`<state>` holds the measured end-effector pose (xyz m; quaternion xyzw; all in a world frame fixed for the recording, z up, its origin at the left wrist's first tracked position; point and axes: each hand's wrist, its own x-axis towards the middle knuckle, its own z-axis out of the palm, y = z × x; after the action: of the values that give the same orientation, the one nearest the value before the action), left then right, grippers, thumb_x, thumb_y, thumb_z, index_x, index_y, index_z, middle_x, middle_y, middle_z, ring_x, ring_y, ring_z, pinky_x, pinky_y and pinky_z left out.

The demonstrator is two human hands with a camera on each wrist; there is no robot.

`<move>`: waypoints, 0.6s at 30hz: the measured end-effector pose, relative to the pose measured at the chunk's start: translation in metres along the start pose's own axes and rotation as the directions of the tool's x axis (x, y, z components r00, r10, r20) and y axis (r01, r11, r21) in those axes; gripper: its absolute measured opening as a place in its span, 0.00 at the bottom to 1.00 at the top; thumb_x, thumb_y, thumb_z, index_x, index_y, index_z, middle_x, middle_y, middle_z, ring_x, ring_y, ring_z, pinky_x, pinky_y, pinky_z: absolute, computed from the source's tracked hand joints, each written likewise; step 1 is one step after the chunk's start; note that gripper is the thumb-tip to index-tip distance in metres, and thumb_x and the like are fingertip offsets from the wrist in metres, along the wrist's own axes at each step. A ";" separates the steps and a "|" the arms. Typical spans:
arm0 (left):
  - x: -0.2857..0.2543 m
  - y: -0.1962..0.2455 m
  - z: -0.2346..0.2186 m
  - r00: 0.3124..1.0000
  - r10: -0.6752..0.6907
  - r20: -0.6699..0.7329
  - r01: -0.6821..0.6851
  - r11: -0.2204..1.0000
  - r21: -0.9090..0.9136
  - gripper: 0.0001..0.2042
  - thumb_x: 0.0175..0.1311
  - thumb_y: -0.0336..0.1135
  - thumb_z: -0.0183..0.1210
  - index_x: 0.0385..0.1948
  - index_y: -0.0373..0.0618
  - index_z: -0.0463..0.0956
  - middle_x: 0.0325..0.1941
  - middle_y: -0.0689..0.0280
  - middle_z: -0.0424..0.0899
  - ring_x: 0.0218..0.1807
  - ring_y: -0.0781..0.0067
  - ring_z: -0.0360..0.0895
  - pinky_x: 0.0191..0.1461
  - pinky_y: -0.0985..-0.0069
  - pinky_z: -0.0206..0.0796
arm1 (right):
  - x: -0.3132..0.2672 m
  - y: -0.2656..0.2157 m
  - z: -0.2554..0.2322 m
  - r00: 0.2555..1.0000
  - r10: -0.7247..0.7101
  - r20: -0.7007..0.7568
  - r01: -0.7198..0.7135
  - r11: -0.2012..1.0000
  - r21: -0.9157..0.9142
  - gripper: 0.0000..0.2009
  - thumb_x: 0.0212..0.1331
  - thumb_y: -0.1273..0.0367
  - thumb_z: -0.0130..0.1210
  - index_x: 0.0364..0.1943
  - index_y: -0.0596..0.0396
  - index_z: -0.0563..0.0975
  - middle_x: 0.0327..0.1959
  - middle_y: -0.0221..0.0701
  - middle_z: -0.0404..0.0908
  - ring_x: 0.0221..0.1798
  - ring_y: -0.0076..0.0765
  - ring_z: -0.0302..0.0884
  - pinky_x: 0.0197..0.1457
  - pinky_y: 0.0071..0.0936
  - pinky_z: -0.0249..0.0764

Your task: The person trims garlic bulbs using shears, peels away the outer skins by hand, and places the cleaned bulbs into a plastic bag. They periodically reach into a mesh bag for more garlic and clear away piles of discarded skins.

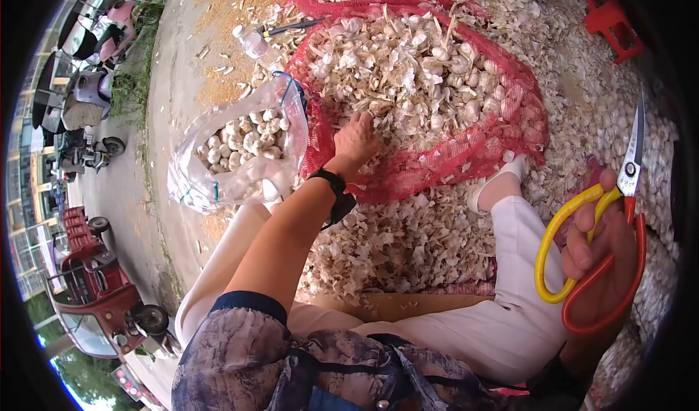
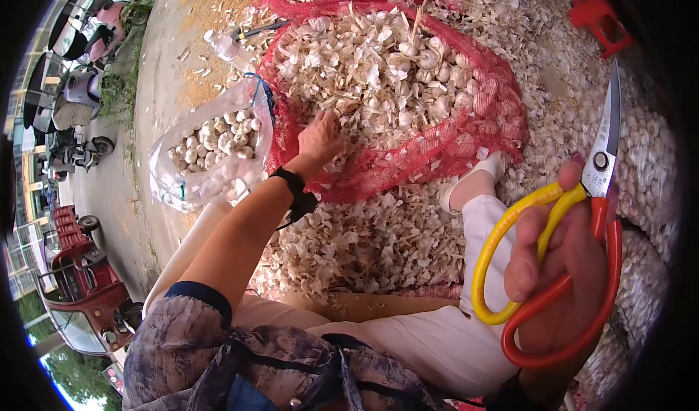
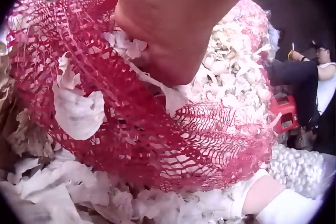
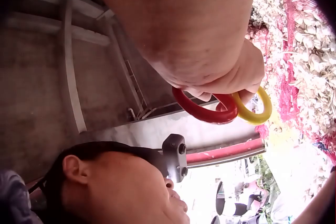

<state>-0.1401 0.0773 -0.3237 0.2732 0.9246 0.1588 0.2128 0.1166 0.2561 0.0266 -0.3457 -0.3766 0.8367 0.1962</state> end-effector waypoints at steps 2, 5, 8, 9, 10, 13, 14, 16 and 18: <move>0.022 0.004 -0.004 0.987 0.100 -0.126 -0.107 0.993 -0.052 0.18 0.55 0.31 0.53 0.50 0.53 0.66 0.52 0.55 0.71 0.48 0.44 0.75 0.45 0.53 0.70 | -0.001 -0.004 0.005 0.997 -0.005 -0.078 0.003 0.999 -0.032 0.15 0.71 0.63 0.41 0.58 0.50 0.64 0.31 0.38 0.78 0.18 0.28 0.72 0.18 0.21 0.69; 0.036 0.012 -0.003 0.986 0.149 -0.074 -0.149 0.989 -0.002 0.24 0.54 0.29 0.55 0.55 0.56 0.65 0.55 0.54 0.69 0.50 0.46 0.75 0.47 0.55 0.70 | -0.003 -0.003 0.010 0.998 -0.027 -0.050 0.021 0.992 -0.125 0.18 0.71 0.60 0.41 0.60 0.50 0.62 0.34 0.33 0.71 0.20 0.21 0.66 0.19 0.14 0.62; 0.037 0.004 0.020 0.993 0.052 0.109 -0.061 0.995 0.081 0.27 0.50 0.29 0.59 0.56 0.57 0.65 0.57 0.55 0.66 0.52 0.47 0.75 0.49 0.56 0.71 | -0.005 -0.001 0.013 0.999 -0.037 -0.007 0.036 0.985 -0.169 0.19 0.70 0.58 0.42 0.59 0.50 0.64 0.32 0.31 0.71 0.19 0.19 0.65 0.19 0.14 0.62; 0.025 0.007 0.021 0.977 0.091 0.193 -0.121 0.981 0.150 0.27 0.50 0.30 0.60 0.56 0.57 0.65 0.59 0.55 0.65 0.53 0.47 0.75 0.49 0.56 0.71 | -0.008 0.000 0.025 0.997 -0.053 -0.059 0.041 0.980 -0.193 0.18 0.69 0.59 0.42 0.58 0.50 0.65 0.30 0.31 0.71 0.19 0.19 0.65 0.21 0.14 0.62; 0.013 0.009 0.021 0.953 0.122 0.278 -0.186 0.958 0.217 0.27 0.50 0.31 0.60 0.55 0.56 0.65 0.62 0.55 0.63 0.54 0.47 0.75 0.49 0.56 0.71 | -0.007 0.000 0.025 0.997 -0.055 -0.056 0.044 0.982 -0.186 0.18 0.69 0.59 0.42 0.58 0.50 0.65 0.30 0.31 0.71 0.19 0.19 0.65 0.21 0.14 0.62; -0.010 0.003 0.021 0.946 0.132 0.297 -0.181 0.973 0.142 0.23 0.51 0.36 0.61 0.52 0.55 0.68 0.55 0.54 0.74 0.51 0.51 0.78 0.48 0.59 0.71 | -0.011 -0.003 0.028 0.998 0.068 0.010 -0.066 0.985 -0.162 0.17 0.69 0.63 0.42 0.58 0.52 0.66 0.32 0.35 0.74 0.20 0.21 0.68 0.23 0.15 0.65; -0.016 0.006 0.013 0.929 0.105 0.355 -0.151 0.983 0.104 0.22 0.52 0.38 0.62 0.51 0.54 0.68 0.50 0.54 0.79 0.49 0.53 0.79 0.48 0.60 0.71 | -0.010 -0.002 0.022 0.989 0.071 0.126 -0.052 0.988 -0.146 0.16 0.68 0.66 0.44 0.58 0.53 0.66 0.34 0.37 0.77 0.22 0.22 0.70 0.25 0.17 0.68; -0.010 -0.008 0.027 0.961 0.024 0.277 -0.039 0.998 0.049 0.21 0.54 0.40 0.60 0.50 0.52 0.69 0.38 0.56 0.83 0.45 0.56 0.81 0.46 0.62 0.71 | -0.013 -0.006 0.022 0.980 0.118 0.158 -0.088 0.978 -0.187 0.16 0.67 0.67 0.46 0.57 0.53 0.67 0.35 0.38 0.79 0.24 0.23 0.71 0.28 0.18 0.69; 0.003 -0.026 0.021 0.977 -0.143 0.155 0.189 0.919 -0.345 0.19 0.55 0.41 0.59 0.49 0.49 0.69 0.39 0.55 0.83 0.40 0.57 0.82 0.45 0.65 0.71 | -0.017 -0.005 0.022 0.979 0.079 0.186 -0.048 0.984 -0.170 0.16 0.65 0.67 0.49 0.56 0.54 0.68 0.35 0.37 0.79 0.27 0.23 0.71 0.31 0.19 0.70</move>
<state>-0.1435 0.0618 -0.3527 0.1599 0.8845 0.2882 0.3301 0.1124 0.2384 0.0485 -0.2901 -0.4504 0.8381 0.1027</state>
